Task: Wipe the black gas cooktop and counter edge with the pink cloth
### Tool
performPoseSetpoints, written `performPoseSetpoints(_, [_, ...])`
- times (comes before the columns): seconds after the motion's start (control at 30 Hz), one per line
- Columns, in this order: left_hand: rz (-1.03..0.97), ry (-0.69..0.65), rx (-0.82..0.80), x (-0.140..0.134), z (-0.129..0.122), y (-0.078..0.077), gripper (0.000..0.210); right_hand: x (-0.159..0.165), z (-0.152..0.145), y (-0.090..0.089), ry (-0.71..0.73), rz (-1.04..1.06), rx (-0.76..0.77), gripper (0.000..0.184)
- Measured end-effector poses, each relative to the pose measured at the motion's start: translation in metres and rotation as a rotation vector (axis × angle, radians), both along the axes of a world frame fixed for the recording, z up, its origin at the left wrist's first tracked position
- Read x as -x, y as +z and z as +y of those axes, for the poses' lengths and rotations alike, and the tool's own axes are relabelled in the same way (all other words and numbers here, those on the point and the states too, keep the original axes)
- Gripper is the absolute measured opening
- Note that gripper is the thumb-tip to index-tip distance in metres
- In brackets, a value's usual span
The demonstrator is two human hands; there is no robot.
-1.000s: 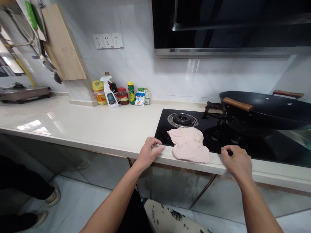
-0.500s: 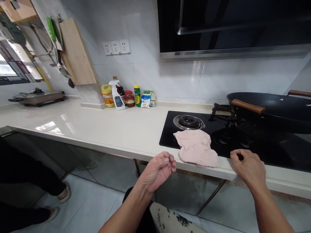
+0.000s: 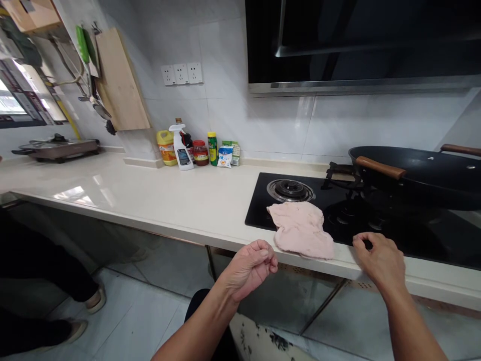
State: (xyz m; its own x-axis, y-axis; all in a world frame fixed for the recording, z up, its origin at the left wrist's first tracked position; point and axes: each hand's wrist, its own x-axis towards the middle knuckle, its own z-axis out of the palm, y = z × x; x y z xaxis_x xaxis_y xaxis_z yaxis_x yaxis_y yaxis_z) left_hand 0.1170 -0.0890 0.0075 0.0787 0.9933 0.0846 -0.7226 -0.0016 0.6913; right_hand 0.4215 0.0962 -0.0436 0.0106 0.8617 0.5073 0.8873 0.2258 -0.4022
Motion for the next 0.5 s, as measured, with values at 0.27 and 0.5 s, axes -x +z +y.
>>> performPoseSetpoints(0.27, [0.001,-0.016,-0.017,-0.006,0.000,-0.005,0.027,-0.001,0.000,-0.002,0.009,0.003,-0.015,0.035])
performPoseSetpoints(0.5, [0.091,-0.012,-0.050,-0.014,-0.003,-0.007,0.029,0.002,-0.013,0.009,0.068,0.401,-0.010,0.033])
